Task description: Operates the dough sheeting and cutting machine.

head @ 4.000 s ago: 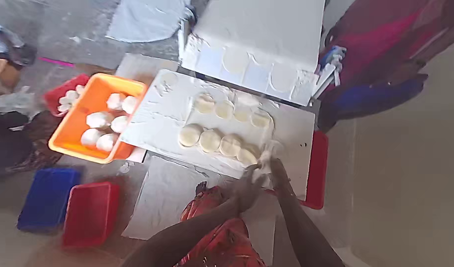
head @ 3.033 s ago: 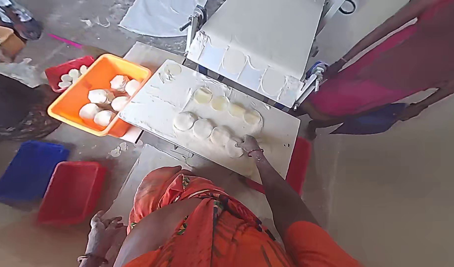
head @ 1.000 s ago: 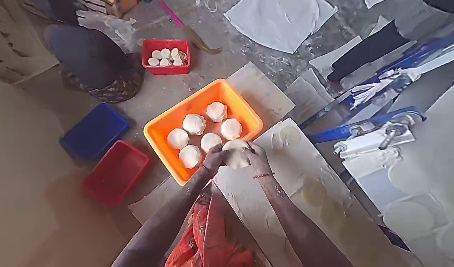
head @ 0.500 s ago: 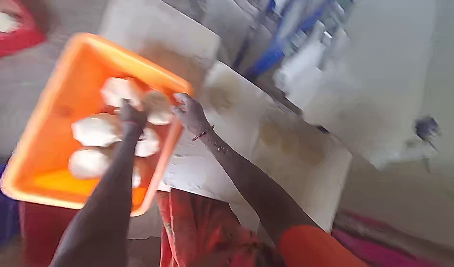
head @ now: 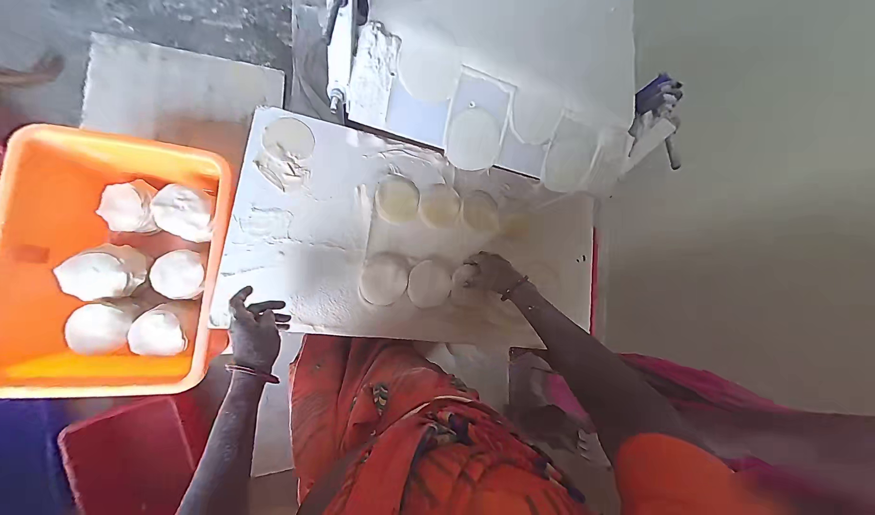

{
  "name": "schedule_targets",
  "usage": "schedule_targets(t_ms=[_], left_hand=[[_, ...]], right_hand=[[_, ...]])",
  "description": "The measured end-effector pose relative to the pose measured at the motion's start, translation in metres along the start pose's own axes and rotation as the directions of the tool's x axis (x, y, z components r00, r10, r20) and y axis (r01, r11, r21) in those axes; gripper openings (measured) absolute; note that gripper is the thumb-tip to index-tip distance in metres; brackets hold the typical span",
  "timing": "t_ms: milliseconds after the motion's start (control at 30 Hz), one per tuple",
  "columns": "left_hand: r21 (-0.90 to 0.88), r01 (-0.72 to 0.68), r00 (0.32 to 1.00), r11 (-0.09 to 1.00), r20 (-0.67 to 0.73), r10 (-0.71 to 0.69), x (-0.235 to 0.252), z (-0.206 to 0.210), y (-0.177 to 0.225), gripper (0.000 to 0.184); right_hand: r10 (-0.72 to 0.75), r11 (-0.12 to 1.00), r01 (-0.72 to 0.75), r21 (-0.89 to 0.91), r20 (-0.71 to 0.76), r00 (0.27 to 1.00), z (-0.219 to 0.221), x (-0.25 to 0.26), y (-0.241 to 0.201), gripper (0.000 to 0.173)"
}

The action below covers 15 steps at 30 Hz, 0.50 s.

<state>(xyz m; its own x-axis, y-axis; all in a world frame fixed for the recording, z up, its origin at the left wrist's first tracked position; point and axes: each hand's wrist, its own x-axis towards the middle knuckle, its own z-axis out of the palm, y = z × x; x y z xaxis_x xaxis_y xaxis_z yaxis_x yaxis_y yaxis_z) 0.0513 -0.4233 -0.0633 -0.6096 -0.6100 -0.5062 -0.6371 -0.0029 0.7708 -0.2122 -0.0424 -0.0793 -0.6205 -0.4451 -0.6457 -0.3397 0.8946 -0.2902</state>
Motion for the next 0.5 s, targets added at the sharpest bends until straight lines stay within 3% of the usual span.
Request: schedule_targets(t_ms=[133, 300, 400, 500], left_hand=[[0.100, 0.051, 0.997, 0.994, -0.066, -0.044, -0.030, 0.024, -0.008, 0.062], [0.155, 0.071, 0.984, 0.985, -0.171, -0.044, -0.055, 0.027, -0.008, 0.065], [0.189, 0.042, 0.976, 0.981, -0.216, -0.001, -0.075, 0.026, 0.001, 0.070], [0.196, 0.008, 0.972, 0.981, -0.230, 0.038, -0.087, 0.024, 0.006, 0.074]], right_hand=[[-0.005, 0.999, 0.000, 0.049, 0.095, 0.995, 0.002, 0.014, 0.012, 0.060], [-0.114, 0.991, 0.123, -0.056, 0.147, 0.983, -0.002, 0.012, -0.003, 0.053], [-0.229, 0.973, 0.229, -0.020, -0.006, 0.973, -0.007, -0.024, 0.000, 0.048], [-0.224, 0.935, 0.289, 0.207, -0.287, 0.931, 0.003, -0.059, 0.017, 0.041]])
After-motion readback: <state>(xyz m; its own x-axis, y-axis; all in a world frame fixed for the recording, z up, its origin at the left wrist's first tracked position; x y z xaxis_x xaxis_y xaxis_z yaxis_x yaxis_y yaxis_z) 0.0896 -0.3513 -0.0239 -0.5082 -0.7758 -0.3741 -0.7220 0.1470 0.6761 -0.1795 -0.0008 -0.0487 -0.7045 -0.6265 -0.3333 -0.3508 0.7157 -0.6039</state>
